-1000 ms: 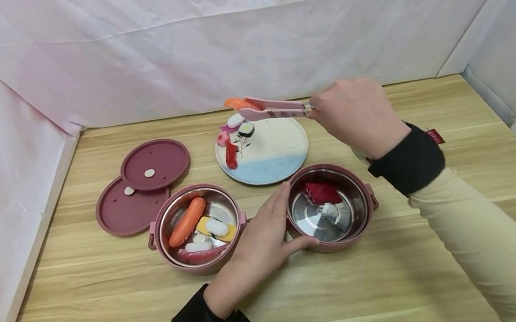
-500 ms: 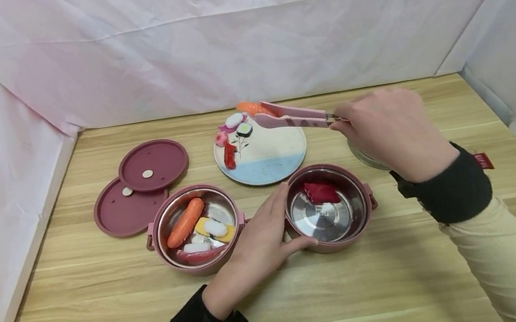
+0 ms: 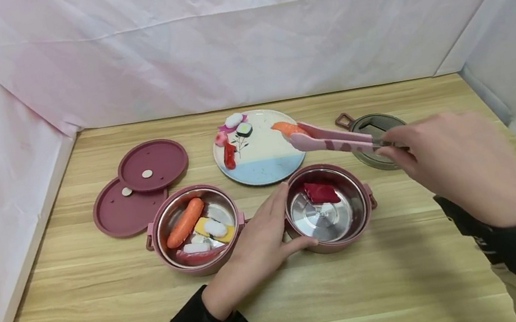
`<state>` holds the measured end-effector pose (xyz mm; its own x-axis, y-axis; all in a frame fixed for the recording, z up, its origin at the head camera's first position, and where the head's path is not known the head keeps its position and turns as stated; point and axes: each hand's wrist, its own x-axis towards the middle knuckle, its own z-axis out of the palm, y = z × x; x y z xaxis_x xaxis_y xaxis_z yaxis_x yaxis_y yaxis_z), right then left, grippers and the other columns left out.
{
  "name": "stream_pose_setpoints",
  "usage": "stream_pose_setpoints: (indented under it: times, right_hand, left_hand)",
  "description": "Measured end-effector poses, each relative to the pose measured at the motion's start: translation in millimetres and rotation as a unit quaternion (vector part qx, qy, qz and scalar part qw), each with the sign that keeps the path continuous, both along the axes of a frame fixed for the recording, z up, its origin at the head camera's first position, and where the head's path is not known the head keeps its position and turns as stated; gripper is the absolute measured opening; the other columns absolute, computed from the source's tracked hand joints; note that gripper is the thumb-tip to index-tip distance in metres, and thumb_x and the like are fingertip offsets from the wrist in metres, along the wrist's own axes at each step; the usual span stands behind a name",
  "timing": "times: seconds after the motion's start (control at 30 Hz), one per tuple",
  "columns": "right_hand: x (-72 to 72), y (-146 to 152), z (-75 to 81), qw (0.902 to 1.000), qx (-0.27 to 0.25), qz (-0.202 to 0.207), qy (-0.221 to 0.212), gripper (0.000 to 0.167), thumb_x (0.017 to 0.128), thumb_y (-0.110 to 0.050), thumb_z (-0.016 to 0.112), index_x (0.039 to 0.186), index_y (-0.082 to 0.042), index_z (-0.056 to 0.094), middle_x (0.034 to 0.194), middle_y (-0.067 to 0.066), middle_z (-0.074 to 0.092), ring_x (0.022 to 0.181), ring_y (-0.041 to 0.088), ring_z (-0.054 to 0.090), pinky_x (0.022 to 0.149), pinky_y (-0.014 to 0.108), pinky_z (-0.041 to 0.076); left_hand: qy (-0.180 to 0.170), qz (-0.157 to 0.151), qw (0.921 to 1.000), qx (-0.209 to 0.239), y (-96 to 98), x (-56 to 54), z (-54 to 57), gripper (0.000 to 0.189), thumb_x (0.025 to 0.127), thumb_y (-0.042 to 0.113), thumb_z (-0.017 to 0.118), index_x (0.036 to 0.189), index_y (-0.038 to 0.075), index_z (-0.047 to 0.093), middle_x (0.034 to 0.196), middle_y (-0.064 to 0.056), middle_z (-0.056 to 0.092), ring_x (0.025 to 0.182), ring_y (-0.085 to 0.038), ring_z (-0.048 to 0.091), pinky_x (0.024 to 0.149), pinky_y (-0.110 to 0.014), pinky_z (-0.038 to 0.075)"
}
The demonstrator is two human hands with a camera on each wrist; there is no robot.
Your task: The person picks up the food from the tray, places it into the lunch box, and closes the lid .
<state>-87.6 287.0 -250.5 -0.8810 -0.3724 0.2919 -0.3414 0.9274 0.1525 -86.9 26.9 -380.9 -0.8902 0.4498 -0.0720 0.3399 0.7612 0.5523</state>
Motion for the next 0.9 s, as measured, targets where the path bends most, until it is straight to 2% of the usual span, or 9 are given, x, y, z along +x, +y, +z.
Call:
stream_pose_setpoints:
  times: [0.13,0.3,0.37,0.47,0.57,0.63,0.73,0.9]
  right_hand:
    - [9.6,12.7,-3.2,0.9998,-0.015,-0.010,-0.011,0.010,0.090,-0.027,0.073,0.092,-0.019,0.078,0.048,-0.012,0.046,0.046,0.006,0.031,0.042,0.027,0.021]
    - [19.6,26.1,-6.4,0.9996,-0.027,0.006,-0.007,0.033,0.097,-0.046,0.061,0.086,-0.020,0.077,0.049,-0.015,0.031,0.048,0.000,0.022,0.046,0.024,0.016]
    - [22.8,29.9,-7.9,0.9995,-0.026,0.008,-0.015,0.030,0.095,-0.049,0.063,0.080,-0.025,0.074,0.051,-0.016,0.026,0.048,-0.002,0.019,0.048,0.023,0.015]
    - [25.9,33.9,-10.5,0.9981,-0.015,-0.001,-0.060,0.017,0.089,-0.042,0.072,0.078,-0.028,0.073,0.051,-0.018,0.029,0.047,-0.005,0.020,0.047,0.021,0.016]
    - [26.1,36.6,-13.6,0.9920,0.006,-0.028,-0.123,0.008,0.084,-0.035,0.078,0.087,-0.028,0.077,0.051,-0.019,0.036,0.046,-0.005,0.026,0.046,0.021,0.020]
    - [24.8,36.6,-14.8,0.9853,0.018,-0.047,-0.163,0.015,0.084,-0.036,0.078,0.095,-0.025,0.079,0.052,-0.017,0.041,0.047,-0.004,0.031,0.047,0.022,0.023]
    - [22.1,35.4,-16.5,0.9766,0.031,-0.067,-0.202,0.019,0.086,-0.039,0.075,0.099,-0.026,0.079,0.054,-0.016,0.046,0.050,0.000,0.036,0.049,0.023,0.028]
    - [17.2,30.8,-18.3,0.9679,0.032,-0.055,-0.243,0.020,0.088,-0.041,0.073,0.098,-0.026,0.080,0.061,-0.018,0.054,0.057,0.003,0.042,0.052,0.025,0.033]
  left_hand:
    - [0.005,-0.002,1.0000,-0.003,0.5,-0.1,0.1,0.107,0.080,0.059,0.074,0.159,0.011,0.019,0.165,-0.005,0.026,0.152,-0.016,0.028,0.116,-0.040,0.042]
    - [0.007,-0.004,0.9999,-0.008,0.6,-0.2,0.0,0.107,0.081,0.059,0.073,0.159,0.011,0.019,0.166,-0.006,0.026,0.152,-0.016,0.028,0.116,-0.040,0.041]
    - [0.004,-0.003,1.0000,-0.008,0.7,-0.3,0.1,0.107,0.081,0.059,0.073,0.160,0.011,0.018,0.166,-0.006,0.025,0.152,-0.017,0.028,0.116,-0.040,0.041]
    - [-0.001,0.000,1.0000,-0.007,0.7,-0.3,0.3,0.107,0.081,0.058,0.074,0.160,0.011,0.018,0.166,-0.006,0.025,0.152,-0.017,0.028,0.117,-0.040,0.040]
    - [-0.003,0.002,1.0000,-0.006,0.6,-0.3,0.3,0.107,0.082,0.057,0.074,0.160,0.011,0.018,0.166,-0.006,0.026,0.152,-0.017,0.029,0.117,-0.041,0.040]
    - [-0.002,0.002,1.0000,-0.007,0.6,-0.3,0.4,0.107,0.081,0.058,0.074,0.160,0.011,0.018,0.166,-0.006,0.026,0.152,-0.017,0.029,0.117,-0.041,0.040]
    - [-0.003,0.001,1.0000,-0.008,0.5,-0.3,0.5,0.107,0.081,0.057,0.074,0.160,0.011,0.018,0.166,-0.005,0.026,0.152,-0.017,0.029,0.117,-0.041,0.040]
    - [-0.005,0.000,1.0000,-0.004,0.0,-0.3,0.6,0.108,0.081,0.057,0.074,0.160,0.012,0.017,0.166,-0.005,0.025,0.152,-0.017,0.029,0.117,-0.041,0.040]
